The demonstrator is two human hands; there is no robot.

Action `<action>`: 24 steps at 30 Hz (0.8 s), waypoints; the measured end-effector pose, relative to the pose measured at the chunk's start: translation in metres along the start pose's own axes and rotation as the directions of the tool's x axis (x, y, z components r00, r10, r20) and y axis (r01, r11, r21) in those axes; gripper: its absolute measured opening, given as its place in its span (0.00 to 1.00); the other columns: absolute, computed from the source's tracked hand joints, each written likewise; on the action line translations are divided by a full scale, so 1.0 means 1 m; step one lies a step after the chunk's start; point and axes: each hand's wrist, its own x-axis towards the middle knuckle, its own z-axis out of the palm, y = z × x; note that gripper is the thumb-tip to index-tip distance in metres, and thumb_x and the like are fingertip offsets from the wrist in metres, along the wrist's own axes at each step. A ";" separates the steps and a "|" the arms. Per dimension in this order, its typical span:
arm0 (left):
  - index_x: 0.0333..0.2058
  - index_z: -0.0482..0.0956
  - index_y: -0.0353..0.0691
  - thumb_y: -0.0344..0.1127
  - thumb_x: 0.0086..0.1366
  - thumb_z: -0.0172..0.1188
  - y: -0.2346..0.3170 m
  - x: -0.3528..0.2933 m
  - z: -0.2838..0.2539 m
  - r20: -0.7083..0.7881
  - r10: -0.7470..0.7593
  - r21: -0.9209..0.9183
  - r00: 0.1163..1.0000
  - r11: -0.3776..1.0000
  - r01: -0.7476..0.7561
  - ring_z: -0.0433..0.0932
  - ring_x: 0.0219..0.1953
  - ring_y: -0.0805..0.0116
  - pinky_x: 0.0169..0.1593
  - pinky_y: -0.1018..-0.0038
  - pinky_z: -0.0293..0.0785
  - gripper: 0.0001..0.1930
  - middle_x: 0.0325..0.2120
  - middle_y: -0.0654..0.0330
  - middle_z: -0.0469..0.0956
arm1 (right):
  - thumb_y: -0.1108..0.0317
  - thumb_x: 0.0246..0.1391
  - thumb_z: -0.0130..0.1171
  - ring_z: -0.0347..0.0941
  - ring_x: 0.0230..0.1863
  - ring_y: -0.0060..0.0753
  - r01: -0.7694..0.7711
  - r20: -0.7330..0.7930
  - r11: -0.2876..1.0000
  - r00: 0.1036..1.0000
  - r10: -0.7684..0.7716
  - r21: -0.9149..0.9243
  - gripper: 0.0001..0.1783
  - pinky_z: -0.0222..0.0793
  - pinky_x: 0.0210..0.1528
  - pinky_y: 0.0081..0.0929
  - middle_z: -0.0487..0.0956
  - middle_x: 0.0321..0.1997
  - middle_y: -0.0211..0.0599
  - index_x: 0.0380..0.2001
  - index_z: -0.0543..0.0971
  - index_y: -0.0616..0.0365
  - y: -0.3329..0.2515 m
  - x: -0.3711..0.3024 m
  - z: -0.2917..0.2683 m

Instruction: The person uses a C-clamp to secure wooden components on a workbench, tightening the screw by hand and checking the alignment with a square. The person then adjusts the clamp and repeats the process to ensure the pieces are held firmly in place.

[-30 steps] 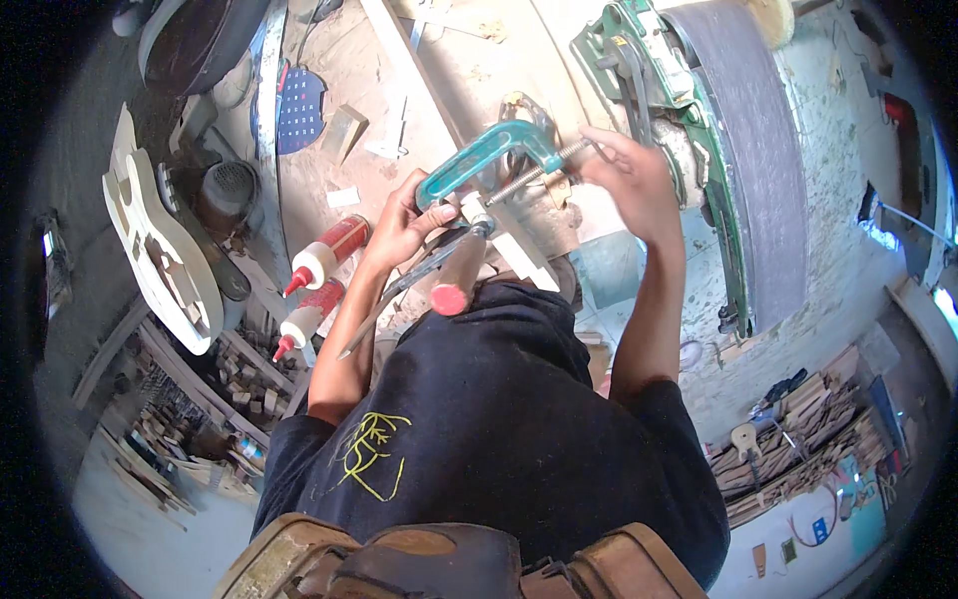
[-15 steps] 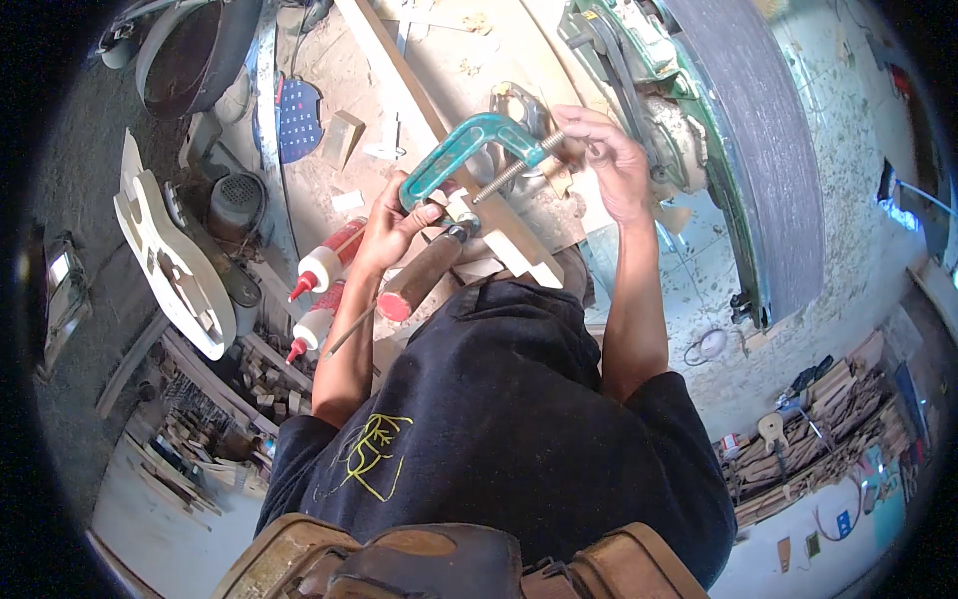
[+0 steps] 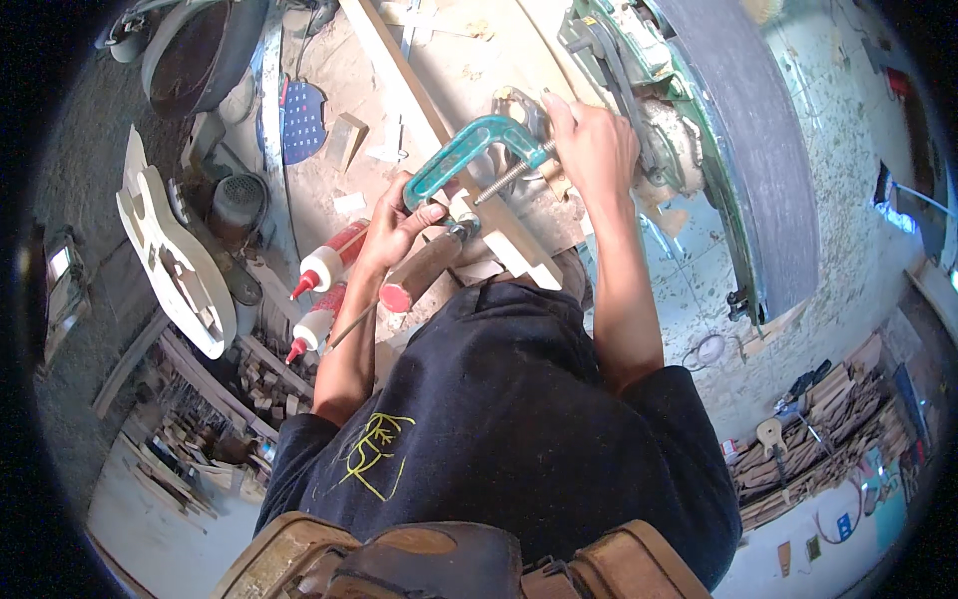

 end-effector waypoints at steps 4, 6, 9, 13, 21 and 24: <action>0.41 0.73 0.37 0.30 0.60 0.66 -0.001 0.004 0.003 0.025 0.027 -0.036 0.999 0.999 -0.026 0.76 0.38 0.74 0.45 0.74 0.75 0.13 0.32 0.64 0.74 | 0.47 0.57 0.52 0.78 0.34 0.58 -0.052 0.086 0.981 0.994 0.069 -0.189 0.26 0.71 0.39 0.47 0.80 0.27 0.56 0.26 0.84 0.61 -0.004 0.014 0.001; 0.40 0.73 0.37 0.30 0.60 0.66 -0.003 0.005 0.002 0.027 0.029 -0.048 0.999 0.998 -0.028 0.76 0.38 0.74 0.44 0.73 0.75 0.13 0.32 0.64 0.74 | 0.48 0.57 0.52 0.78 0.36 0.59 -0.056 0.098 0.971 0.992 0.081 -0.234 0.28 0.72 0.40 0.49 0.79 0.29 0.61 0.26 0.83 0.66 -0.003 0.021 0.001; 0.38 0.73 0.36 0.33 0.61 0.66 0.001 -0.001 0.003 0.018 0.033 -0.050 0.999 0.998 -0.032 0.74 0.36 0.76 0.43 0.76 0.72 0.12 0.33 0.63 0.78 | 0.47 0.58 0.51 0.79 0.32 0.54 -0.110 0.175 0.993 0.978 0.117 -0.048 0.27 0.72 0.39 0.45 0.82 0.33 0.57 0.34 0.83 0.64 0.006 0.013 0.009; 0.39 0.74 0.36 0.33 0.62 0.65 0.000 -0.001 0.000 0.012 0.007 -0.062 1.000 0.998 -0.007 0.74 0.37 0.76 0.43 0.75 0.72 0.12 0.34 0.62 0.79 | 0.55 0.59 0.53 0.78 0.39 0.43 -0.278 0.285 0.440 0.957 0.053 0.854 0.28 0.73 0.43 0.44 0.78 0.50 0.49 0.56 0.72 0.65 0.051 -0.010 0.044; 0.40 0.74 0.36 0.33 0.62 0.65 0.000 0.000 0.000 0.026 0.037 -0.036 0.999 0.999 -0.036 0.73 0.37 0.78 0.41 0.77 0.70 0.11 0.35 0.63 0.79 | 0.51 0.60 0.56 0.45 0.74 0.47 -0.041 0.007 -0.076 0.915 -0.403 0.996 0.31 0.42 0.73 0.44 0.47 0.75 0.46 0.59 0.68 0.61 0.080 -0.002 0.090; 0.39 0.75 0.37 0.35 0.61 0.66 -0.006 0.000 -0.003 0.017 0.039 -0.006 0.999 0.999 -0.039 0.72 0.35 0.79 0.39 0.78 0.69 0.12 0.32 0.65 0.78 | 0.50 0.59 0.55 0.45 0.74 0.49 -0.057 -0.017 -0.173 0.915 -0.403 0.983 0.25 0.40 0.74 0.46 0.49 0.74 0.49 0.51 0.72 0.58 0.076 -0.004 0.092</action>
